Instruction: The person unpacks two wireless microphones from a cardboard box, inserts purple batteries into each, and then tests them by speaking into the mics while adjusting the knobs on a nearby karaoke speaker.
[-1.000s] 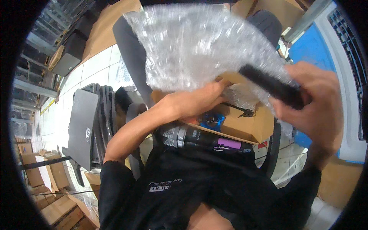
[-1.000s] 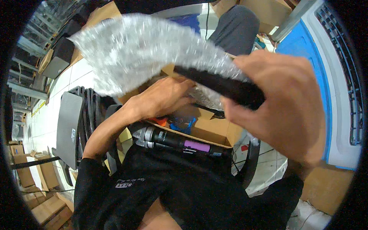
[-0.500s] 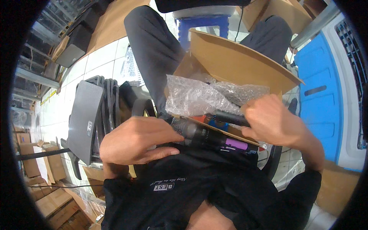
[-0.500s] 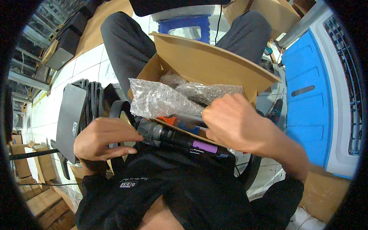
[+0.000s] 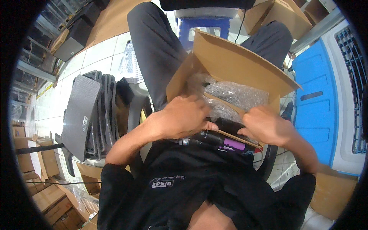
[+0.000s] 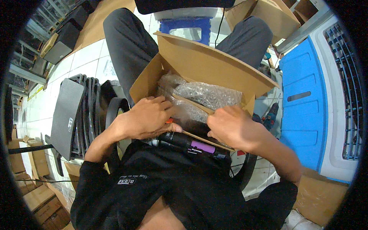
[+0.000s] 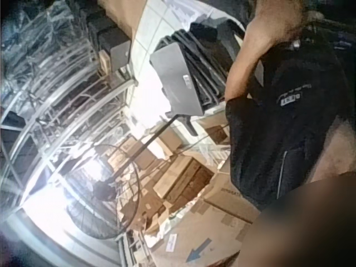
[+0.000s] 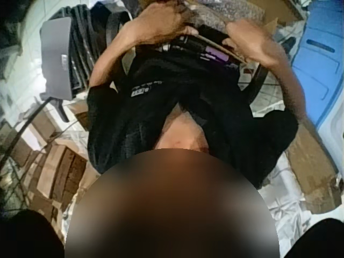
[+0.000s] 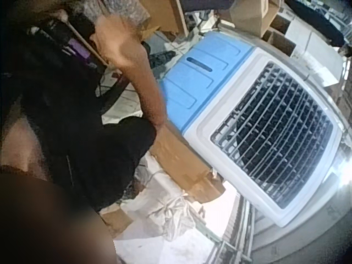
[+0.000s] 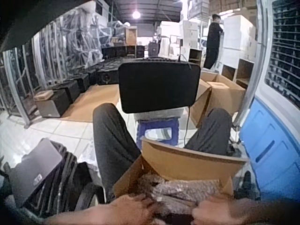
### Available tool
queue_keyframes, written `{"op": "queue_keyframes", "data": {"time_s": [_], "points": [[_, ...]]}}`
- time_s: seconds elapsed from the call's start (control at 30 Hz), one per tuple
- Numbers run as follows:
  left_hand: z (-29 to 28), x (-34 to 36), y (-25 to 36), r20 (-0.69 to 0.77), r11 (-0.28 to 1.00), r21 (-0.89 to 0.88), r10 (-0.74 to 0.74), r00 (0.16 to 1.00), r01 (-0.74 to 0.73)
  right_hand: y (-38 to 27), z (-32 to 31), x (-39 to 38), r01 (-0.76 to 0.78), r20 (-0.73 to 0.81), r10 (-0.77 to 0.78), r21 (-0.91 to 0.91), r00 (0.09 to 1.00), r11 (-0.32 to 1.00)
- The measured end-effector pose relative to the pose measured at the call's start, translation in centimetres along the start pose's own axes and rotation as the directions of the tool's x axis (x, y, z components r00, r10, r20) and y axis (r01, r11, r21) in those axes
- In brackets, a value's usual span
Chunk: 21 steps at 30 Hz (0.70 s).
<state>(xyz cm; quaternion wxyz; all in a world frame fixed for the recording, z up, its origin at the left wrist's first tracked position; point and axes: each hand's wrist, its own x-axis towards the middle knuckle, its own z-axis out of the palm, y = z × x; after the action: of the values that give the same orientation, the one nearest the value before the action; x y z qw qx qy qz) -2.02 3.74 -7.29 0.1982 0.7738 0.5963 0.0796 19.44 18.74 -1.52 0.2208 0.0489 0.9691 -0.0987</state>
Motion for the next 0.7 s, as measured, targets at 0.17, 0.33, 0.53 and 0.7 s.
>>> {"op": "queue_keyframes", "data": {"time_s": [0.17, 0.33, 0.53, 0.7], "points": [[-0.6, 0.1, -0.4, 0.0, 1.0, 0.004, 0.012, 1.0, -0.012, -0.6, -1.4, -2.1, -0.088, -0.203, 0.11, 0.113, 0.973, 0.99], [-3.0, -2.8, 1.3, -0.339, 0.98, -0.201, -0.065, 0.939, -0.005, -1.4, -2.1, -5.7, -0.143, -0.65, 0.225, 0.178, 0.726, 0.974], [-4.5, -6.5, -0.1, -0.612, 0.704, -0.71, -0.63, 0.478, 0.02, 0.2, -0.4, -10.4, -0.34, -0.5, 0.715, 0.645, 0.489, 0.684], [-0.9, -5.2, -2.3, -0.314, 0.577, -0.814, -0.545, 0.777, 0.076, 3.3, 3.0, -10.6, -0.196, -0.138, 0.757, 0.922, 0.639, 0.334]]}}
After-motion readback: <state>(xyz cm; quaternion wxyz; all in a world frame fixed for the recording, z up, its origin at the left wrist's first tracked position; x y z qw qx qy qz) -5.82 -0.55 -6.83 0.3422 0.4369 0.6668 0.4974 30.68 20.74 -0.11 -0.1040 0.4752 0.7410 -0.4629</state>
